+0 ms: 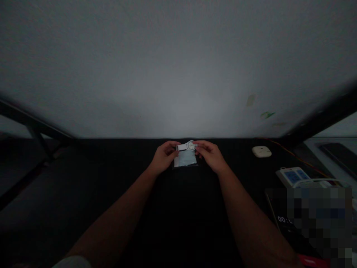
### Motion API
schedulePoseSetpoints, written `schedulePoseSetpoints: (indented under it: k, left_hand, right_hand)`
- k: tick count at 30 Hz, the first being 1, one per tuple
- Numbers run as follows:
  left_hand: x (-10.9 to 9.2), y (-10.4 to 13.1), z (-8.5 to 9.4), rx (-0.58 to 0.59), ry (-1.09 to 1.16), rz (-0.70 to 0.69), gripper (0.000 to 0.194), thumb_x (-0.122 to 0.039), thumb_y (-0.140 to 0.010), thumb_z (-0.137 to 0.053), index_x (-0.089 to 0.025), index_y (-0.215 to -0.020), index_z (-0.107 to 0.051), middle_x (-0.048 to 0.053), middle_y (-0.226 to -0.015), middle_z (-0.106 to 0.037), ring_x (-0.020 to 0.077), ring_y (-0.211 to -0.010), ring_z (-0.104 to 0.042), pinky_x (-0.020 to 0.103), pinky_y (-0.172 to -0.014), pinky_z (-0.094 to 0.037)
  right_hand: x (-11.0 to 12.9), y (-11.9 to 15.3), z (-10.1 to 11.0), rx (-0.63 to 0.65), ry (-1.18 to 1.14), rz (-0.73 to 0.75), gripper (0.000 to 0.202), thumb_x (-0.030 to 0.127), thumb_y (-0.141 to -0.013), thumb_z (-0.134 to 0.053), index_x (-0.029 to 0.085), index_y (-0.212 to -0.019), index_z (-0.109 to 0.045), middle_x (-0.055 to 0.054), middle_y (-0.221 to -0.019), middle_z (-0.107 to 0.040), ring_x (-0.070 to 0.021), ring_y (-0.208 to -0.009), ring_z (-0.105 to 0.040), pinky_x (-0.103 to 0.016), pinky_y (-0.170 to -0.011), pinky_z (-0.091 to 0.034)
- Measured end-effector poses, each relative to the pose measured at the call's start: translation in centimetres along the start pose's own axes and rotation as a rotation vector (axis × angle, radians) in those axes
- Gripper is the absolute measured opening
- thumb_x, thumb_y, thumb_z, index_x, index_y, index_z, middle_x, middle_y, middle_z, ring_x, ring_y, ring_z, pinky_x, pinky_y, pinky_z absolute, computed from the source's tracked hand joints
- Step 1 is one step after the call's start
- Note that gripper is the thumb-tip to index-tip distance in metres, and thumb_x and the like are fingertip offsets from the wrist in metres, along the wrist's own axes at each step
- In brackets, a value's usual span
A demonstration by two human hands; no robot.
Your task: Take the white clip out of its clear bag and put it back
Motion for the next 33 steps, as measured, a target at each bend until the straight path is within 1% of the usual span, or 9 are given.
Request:
schedulePoseSetpoints:
  k: [5,9,13,15,17,20,27,30,33]
  left_hand:
    - [-0.5,0.4,-0.3,0.007,-0.173,-0.034,0.024,-0.019,-0.08,-0.063,-0.018,-0.103,-0.068,-0.001,-0.071,-0.063,0.0117,-0.056,-0.053,0.024,-0.053,-0.04]
    - [-1.4,0.8,-0.2,-0.04,-0.327,-0.124,0.035,-0.02,-0.078,-0.066,-0.019,-0.113,-0.063,0.003,-0.089,-0.065,0.0162,-0.072,-0.058,0.03,-0.068,-0.048]
    - [-2.5,1.0,-0.6,-0.039,-0.474,-0.247,0.077,-0.042,-0.063,-0.086,-0.018,-0.128,-0.051,0.014,-0.124,-0.06,0.0315,-0.116,-0.054,0.046,-0.101,-0.041]
    - [-2.4,1.0,-1.4,0.047,-0.529,-0.254,0.104,-0.053,-0.049,-0.092,-0.018,-0.136,-0.046,0.018,-0.137,-0.052,0.0381,-0.129,-0.046,0.052,-0.109,-0.034]
    - [-2.1,0.9,-2.2,0.147,-0.565,-0.256,0.117,-0.059,-0.042,-0.093,-0.017,-0.14,-0.043,0.02,-0.144,-0.048,0.0422,-0.136,-0.04,0.054,-0.112,-0.029]
    - [-1.8,0.9,-2.9,0.243,-0.605,-0.26,0.106,-0.061,-0.049,-0.09,-0.018,-0.138,-0.048,0.019,-0.139,-0.054,0.0417,-0.132,-0.045,0.055,-0.11,-0.03]
    - [-2.3,1.2,-3.2,0.258,-0.674,-0.333,0.085,-0.057,-0.057,-0.087,-0.019,-0.128,-0.058,0.014,-0.128,-0.061,0.035,-0.124,-0.052,0.051,-0.109,-0.036]
    - [-2.5,1.1,-2.6,0.186,-0.691,-0.327,0.066,-0.045,-0.067,-0.084,-0.02,-0.123,-0.06,0.012,-0.122,-0.063,0.0318,-0.119,-0.055,0.049,-0.105,-0.04]
    - [-2.8,0.8,-1.0,0.012,-0.661,-0.307,0.052,-0.039,-0.072,-0.08,-0.02,-0.117,-0.061,0.01,-0.118,-0.065,0.0302,-0.115,-0.057,0.048,-0.102,-0.043]
  right_hand:
    - [-0.2,0.0,0.4,-0.035,0.055,-0.005,0.028,0.045,-0.07,-0.078,0.024,-0.089,-0.078,-0.003,-0.078,-0.072,-0.0162,-0.066,-0.058,-0.03,-0.056,-0.044]
    - [-0.4,-0.1,0.6,-0.068,0.028,-0.024,0.031,0.047,-0.069,-0.079,0.024,-0.089,-0.078,-0.003,-0.077,-0.072,-0.015,-0.063,-0.056,-0.03,-0.058,-0.045]
    - [-0.6,-0.1,1.0,-0.121,-0.064,-0.049,0.03,0.045,-0.067,-0.081,0.024,-0.089,-0.078,-0.002,-0.079,-0.072,-0.0128,-0.06,-0.053,-0.03,-0.058,-0.045]
    - [-0.7,-0.1,1.3,-0.141,-0.132,-0.063,0.028,0.042,-0.066,-0.082,0.025,-0.087,-0.078,-0.001,-0.08,-0.071,-0.0121,-0.06,-0.053,-0.03,-0.058,-0.046]
    - [-0.6,-0.1,1.5,-0.161,-0.205,-0.074,0.025,0.039,-0.064,-0.084,0.025,-0.084,-0.078,-0.001,-0.079,-0.071,-0.0117,-0.06,-0.052,-0.029,-0.058,-0.046]
    - [-0.6,-0.1,1.9,-0.185,-0.306,-0.079,0.021,0.034,-0.063,-0.085,0.027,-0.081,-0.077,-0.001,-0.082,-0.071,-0.0115,-0.061,-0.052,-0.028,-0.057,-0.047]
    - [-1.1,-0.3,2.6,-0.257,-0.511,-0.116,0.022,0.026,-0.061,-0.086,0.024,-0.08,-0.076,0.003,-0.078,-0.068,-0.0072,-0.056,-0.05,-0.023,-0.053,-0.043]
    - [-1.2,-0.3,2.9,-0.268,-0.557,-0.12,0.021,0.027,-0.064,-0.085,0.024,-0.082,-0.074,0.004,-0.078,-0.068,-0.0067,-0.055,-0.051,-0.022,-0.052,-0.043]
    - [-1.4,-0.4,3.3,-0.278,-0.588,-0.116,0.017,0.03,-0.069,-0.081,0.025,-0.083,-0.072,0.004,-0.077,-0.068,-0.0077,-0.055,-0.052,-0.023,-0.052,-0.043]
Point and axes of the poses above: each hand's wrist, its own y-axis away from the middle knuckle, its own z-axis out of the back of the hand, x = y × z, the point moved 9 cm from there along -y, towards the middle knuckle
